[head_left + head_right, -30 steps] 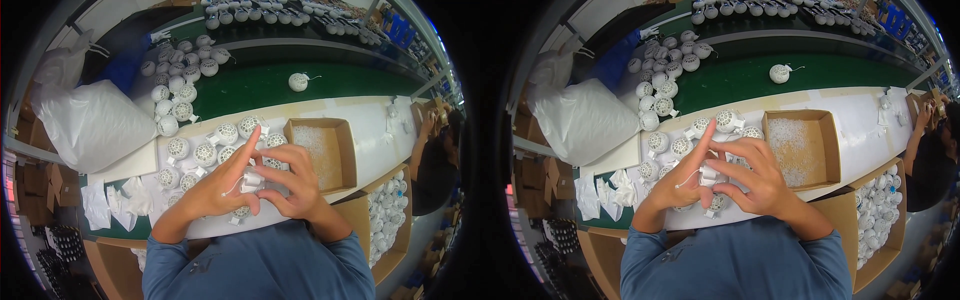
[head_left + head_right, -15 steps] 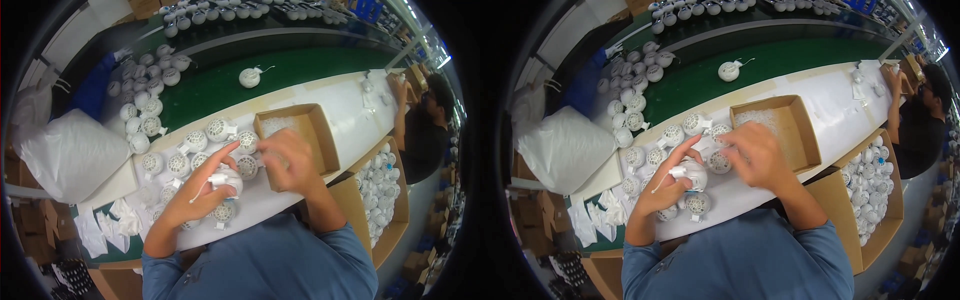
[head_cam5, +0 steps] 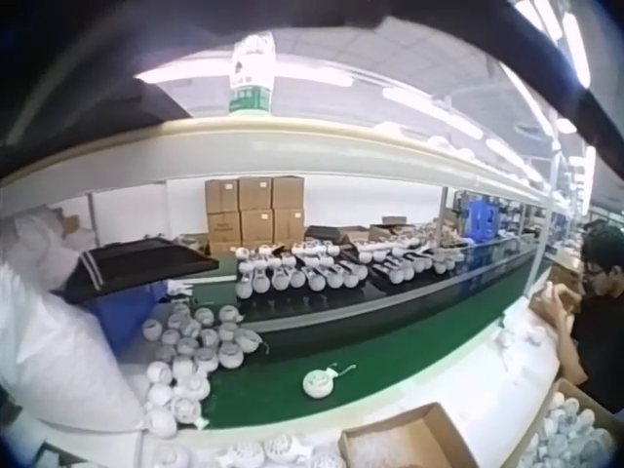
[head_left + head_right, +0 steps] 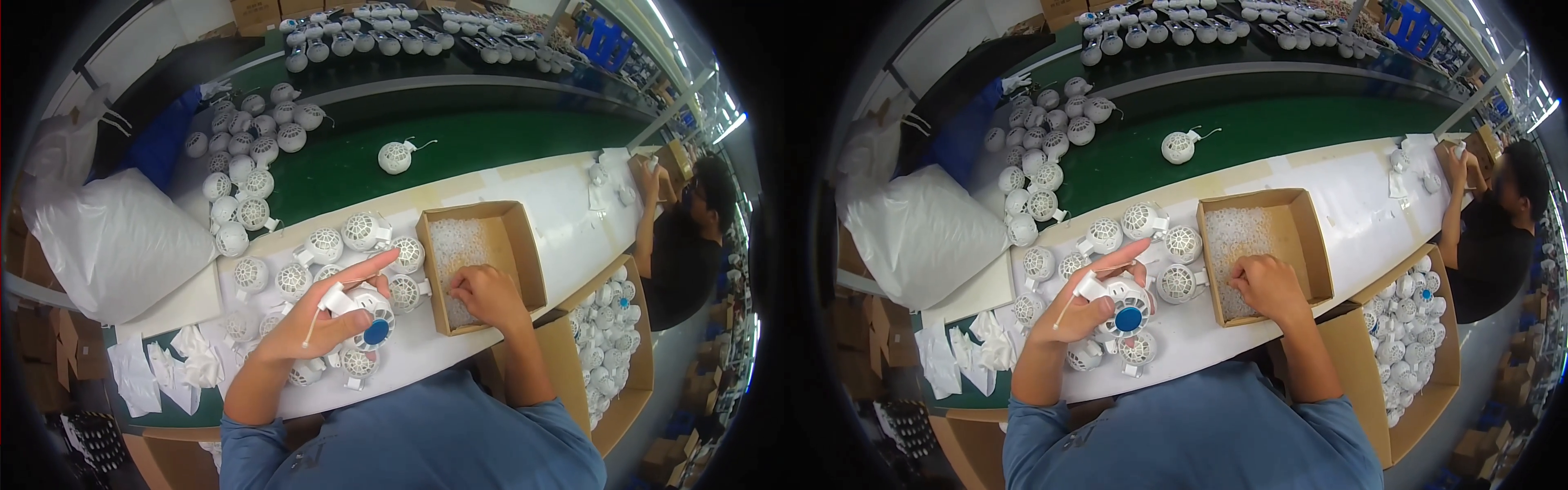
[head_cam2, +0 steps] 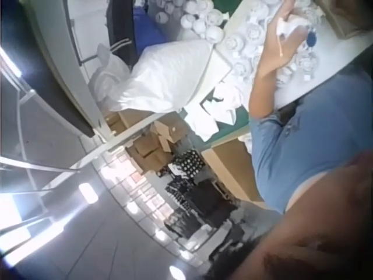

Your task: Manually assembling small white decorative lighting components on a factory assembly line.

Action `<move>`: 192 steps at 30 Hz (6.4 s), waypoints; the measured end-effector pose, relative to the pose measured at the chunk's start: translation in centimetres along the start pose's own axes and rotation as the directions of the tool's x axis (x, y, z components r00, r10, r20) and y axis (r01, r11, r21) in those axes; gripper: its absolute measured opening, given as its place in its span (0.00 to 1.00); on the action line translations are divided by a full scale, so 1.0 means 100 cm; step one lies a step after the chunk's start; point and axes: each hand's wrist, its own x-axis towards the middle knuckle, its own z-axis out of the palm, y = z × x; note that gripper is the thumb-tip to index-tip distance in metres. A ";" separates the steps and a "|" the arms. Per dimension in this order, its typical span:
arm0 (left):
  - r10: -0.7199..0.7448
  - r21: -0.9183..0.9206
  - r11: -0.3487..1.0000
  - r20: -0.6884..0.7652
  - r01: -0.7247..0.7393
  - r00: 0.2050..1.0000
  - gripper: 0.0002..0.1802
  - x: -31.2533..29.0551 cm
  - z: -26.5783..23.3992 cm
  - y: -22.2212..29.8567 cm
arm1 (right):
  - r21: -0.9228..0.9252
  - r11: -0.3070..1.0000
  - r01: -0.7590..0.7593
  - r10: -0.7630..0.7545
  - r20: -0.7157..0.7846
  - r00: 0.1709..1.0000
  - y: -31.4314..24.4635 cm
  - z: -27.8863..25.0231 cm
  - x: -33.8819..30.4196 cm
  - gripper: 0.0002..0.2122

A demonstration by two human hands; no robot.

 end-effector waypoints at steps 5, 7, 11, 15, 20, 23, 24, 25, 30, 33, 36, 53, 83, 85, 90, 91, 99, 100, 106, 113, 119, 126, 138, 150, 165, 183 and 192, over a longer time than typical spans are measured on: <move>-0.027 -0.080 0.997 -0.094 0.020 0.995 0.30 0.002 -0.006 -0.009 | 0.049 0.996 0.073 -0.075 0.040 0.996 0.000 -0.003 0.010 0.03; -0.155 -0.157 0.979 -0.135 0.133 0.979 0.30 0.004 -0.010 -0.008 | 0.092 0.994 0.053 -0.055 0.023 0.998 -0.003 -0.012 0.011 0.03; -0.151 -0.261 0.961 -0.211 0.093 0.966 0.27 0.004 -0.007 -0.001 | 0.216 0.976 -0.008 0.019 -0.049 0.999 -0.003 -0.023 0.012 0.03; -0.155 -0.401 0.915 -0.267 0.037 0.951 0.26 0.006 0.004 0.009 | 0.273 0.962 0.004 0.041 -0.158 0.987 0.007 -0.020 0.015 0.02; -0.155 -0.614 0.789 -0.165 0.022 0.974 0.24 0.001 -0.002 0.009 | 0.396 0.912 0.111 0.023 -0.319 0.947 -0.005 -0.021 0.017 0.02; -0.004 -0.379 0.924 -0.142 -0.051 0.990 0.18 -0.002 -0.011 -0.008 | 0.489 0.847 0.210 -0.021 -0.364 0.931 -0.023 -0.028 0.016 0.04; -0.012 -0.382 0.923 -0.145 -0.044 0.989 0.18 -0.003 -0.011 -0.009 | 0.536 0.804 0.258 -0.050 -0.371 0.927 -0.028 -0.031 0.015 0.05; 0.025 -0.202 0.977 -0.191 -0.064 0.981 0.17 -0.001 -0.010 -0.010 | 0.580 0.757 0.303 -0.074 -0.385 0.920 -0.034 -0.033 0.014 0.05; 0.185 0.319 0.941 -0.220 -0.108 0.958 0.13 0.003 -0.003 -0.006 | 0.720 0.553 0.420 -0.215 -0.364 0.906 -0.072 -0.035 0.013 0.09; 0.224 0.414 0.901 -0.192 -0.128 0.955 0.12 0.004 -0.001 -0.006 | 0.722 0.540 0.433 -0.283 -0.329 0.901 -0.088 -0.034 0.012 0.09; 0.245 0.466 0.874 -0.184 -0.135 0.952 0.12 0.003 0.000 -0.006 | 0.671 0.589 0.452 -0.293 -0.344 0.892 -0.098 -0.033 0.011 0.08; 0.048 0.406 0.913 -0.220 0.047 0.974 0.27 0.004 0.014 -0.002 | 0.520 0.619 0.588 -0.321 -0.515 0.795 -0.105 -0.021 0.018 0.08; -0.083 0.772 0.551 -0.327 0.317 0.941 0.24 -0.074 0.036 0.048 | 0.297 0.678 0.672 -0.558 -0.388 0.734 -0.062 -0.033 0.008 0.14; -0.073 0.718 0.566 -0.445 0.404 0.893 0.22 -0.134 0.022 0.058 | 0.339 0.857 0.387 -0.281 -0.322 0.904 -0.040 -0.028 0.007 0.13; -0.075 0.241 0.482 -0.947 0.842 0.314 0.20 -0.284 0.040 0.035 | 0.103 0.992 0.074 -0.077 0.023 0.997 0.002 -0.002 0.012 0.10; -0.027 -0.013 0.390 -1.000 0.921 -0.003 0.21 -0.302 0.047 0.026 | 0.108 0.990 0.089 -0.094 0.040 0.995 0.005 0.001 0.013 0.10; 0.326 0.344 0.169 -0.904 0.923 0.277 0.25 -0.270 0.046 0.016 | 0.100 0.995 0.016 -0.020 0.038 0.999 0.001 0.000 0.017 0.07; 0.267 0.370 0.222 -0.913 0.902 0.308 0.26 -0.252 0.044 0.018 | 0.135 0.990 0.027 -0.028 0.001 1.000 0.002 0.003 0.016 0.06; 0.219 0.665 -0.056 -0.719 0.744 0.659 0.32 -0.169 0.034 0.005 | 0.362 0.931 0.043 0.017 -0.159 0.987 -0.001 -0.003 0.001 0.03; -0.004 0.700 0.111 -0.709 0.705 0.705 0.31 -0.187 0.028 -0.003 | 0.449 0.889 0.095 0.026 -0.256 0.966 0.004 -0.004 -0.010 0.06; -0.036 0.320 0.388 -0.932 0.865 0.361 0.30 -0.215 0.051 -0.006 | 0.454 0.866 0.208 -0.084 -0.278 0.957 -0.005 -0.008 -0.011 0.05; -0.055 0.024 0.493 -0.997 0.870 0.058 0.34 -0.198 0.055 -0.028 | 0.447 0.749 0.488 -0.325 -0.393 0.860 -0.043 -0.009 0.003 0.04; 0.623 0.525 0.663 -0.782 0.534 -0.005 0.25 -0.210 0.029 -0.069 | 0.538 0.714 0.448 -0.328 -0.307 0.893 -0.052 0.006 -0.011 0.08; 0.592 0.663 0.738 -0.545 -0.127 0.595 0.04 -0.072 0.060 -0.044 | 0.825 0.319 0.466 -0.469 -0.290 0.834 -0.115 0.012 -0.016 0.08; 0.536 0.598 0.791 -0.578 -0.127 0.615 0.06 -0.058 0.072 -0.054 | 0.870 0.247 0.426 -0.411 -0.304 0.860 -0.113 0.028 -0.017 0.07; 0.516 0.598 0.791 -0.543 -0.126 0.663 0.05 -0.056 0.078 -0.065 | 0.977 -0.105 0.183 -0.293 -0.207 0.934 -0.100 0.037 -0.028 0.07; 0.353 0.649 0.760 -0.446 0.026 0.823 0.31 -0.055 0.087 -0.048 | 0.800 0.382 0.464 -0.356 -0.336 0.872 -0.102 0.029 -0.029 0.07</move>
